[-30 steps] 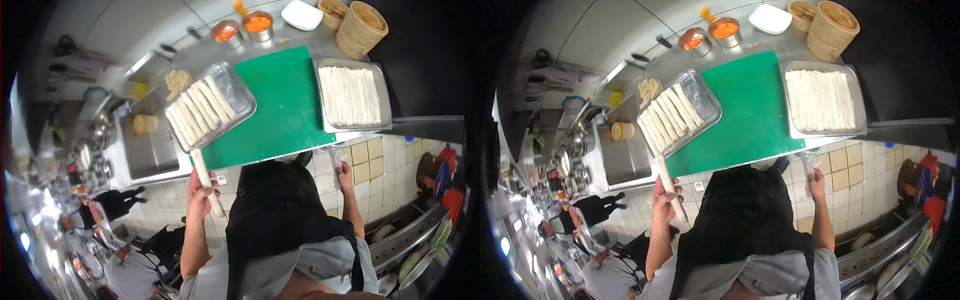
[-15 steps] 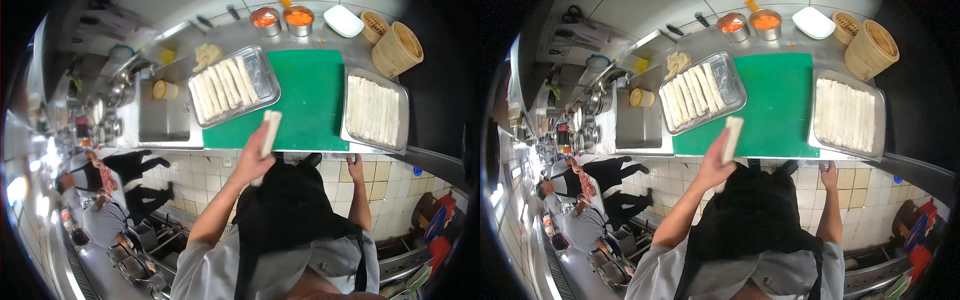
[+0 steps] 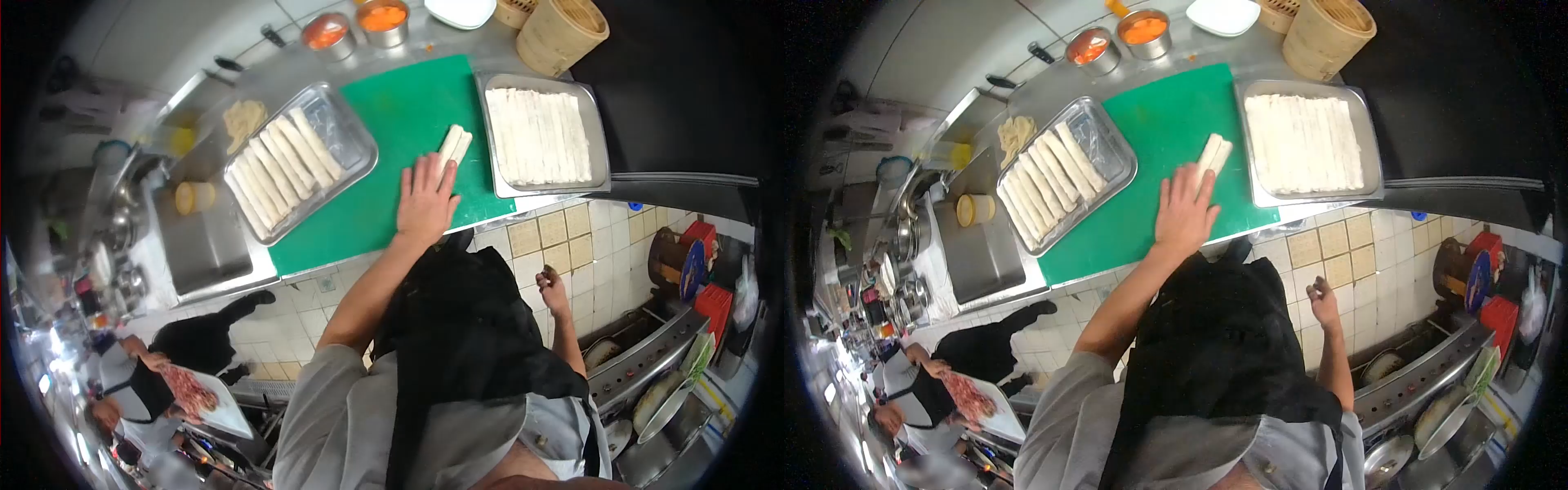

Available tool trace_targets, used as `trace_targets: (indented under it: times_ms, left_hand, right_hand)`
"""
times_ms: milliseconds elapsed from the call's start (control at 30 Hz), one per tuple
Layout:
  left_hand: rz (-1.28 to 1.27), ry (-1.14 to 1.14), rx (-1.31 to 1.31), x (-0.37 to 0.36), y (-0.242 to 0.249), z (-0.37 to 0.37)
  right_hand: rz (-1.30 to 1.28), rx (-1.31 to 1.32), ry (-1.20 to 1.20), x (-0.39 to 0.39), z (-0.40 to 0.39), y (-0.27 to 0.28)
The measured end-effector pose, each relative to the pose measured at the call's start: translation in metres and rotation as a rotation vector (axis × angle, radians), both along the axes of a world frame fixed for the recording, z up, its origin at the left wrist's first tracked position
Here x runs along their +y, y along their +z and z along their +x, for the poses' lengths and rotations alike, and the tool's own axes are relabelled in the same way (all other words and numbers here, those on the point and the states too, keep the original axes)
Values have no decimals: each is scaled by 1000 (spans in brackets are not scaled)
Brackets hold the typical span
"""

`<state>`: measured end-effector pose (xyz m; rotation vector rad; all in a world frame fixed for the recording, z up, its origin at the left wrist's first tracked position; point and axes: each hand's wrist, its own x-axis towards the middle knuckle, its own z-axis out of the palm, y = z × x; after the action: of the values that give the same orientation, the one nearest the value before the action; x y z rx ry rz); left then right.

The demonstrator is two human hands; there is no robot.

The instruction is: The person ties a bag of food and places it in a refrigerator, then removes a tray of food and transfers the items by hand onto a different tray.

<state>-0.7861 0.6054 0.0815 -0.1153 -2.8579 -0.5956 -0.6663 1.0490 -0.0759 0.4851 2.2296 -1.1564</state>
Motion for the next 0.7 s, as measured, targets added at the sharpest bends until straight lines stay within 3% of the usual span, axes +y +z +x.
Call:
trace_targets:
  times_ms: [33,167,233,400,467,500,567,633,700]
  left_hand:
    - [-103,-59,-83,2,-7,-6]
    - [-45,32,-76,2,7,-16]
    - [38,116,-471,-5,19,-19]
    - [242,209,-801,-18,37,-35]
    - [464,229,-447,-18,22,-26]
    - [454,252,-451,-18,22,-22]
    - [1110,166,-166,-15,37,-22]
    - [1356,59,-33,-10,87,-19]
    - [1055,-37,278,-12,155,-18]
  right_hand:
    - [11,-32,12,-3,4,7]
    - [-64,-17,-75,-19,15,22]
    - [-80,-27,-133,-20,22,19]
    - [-79,87,23,-42,17,30]
    - [-142,146,38,-63,8,57]
    - [-211,148,4,-81,0,81]
    - [-330,181,-68,-106,-12,108]
    - [-336,234,12,-124,-26,125]
    - [-307,261,55,-141,-38,139]
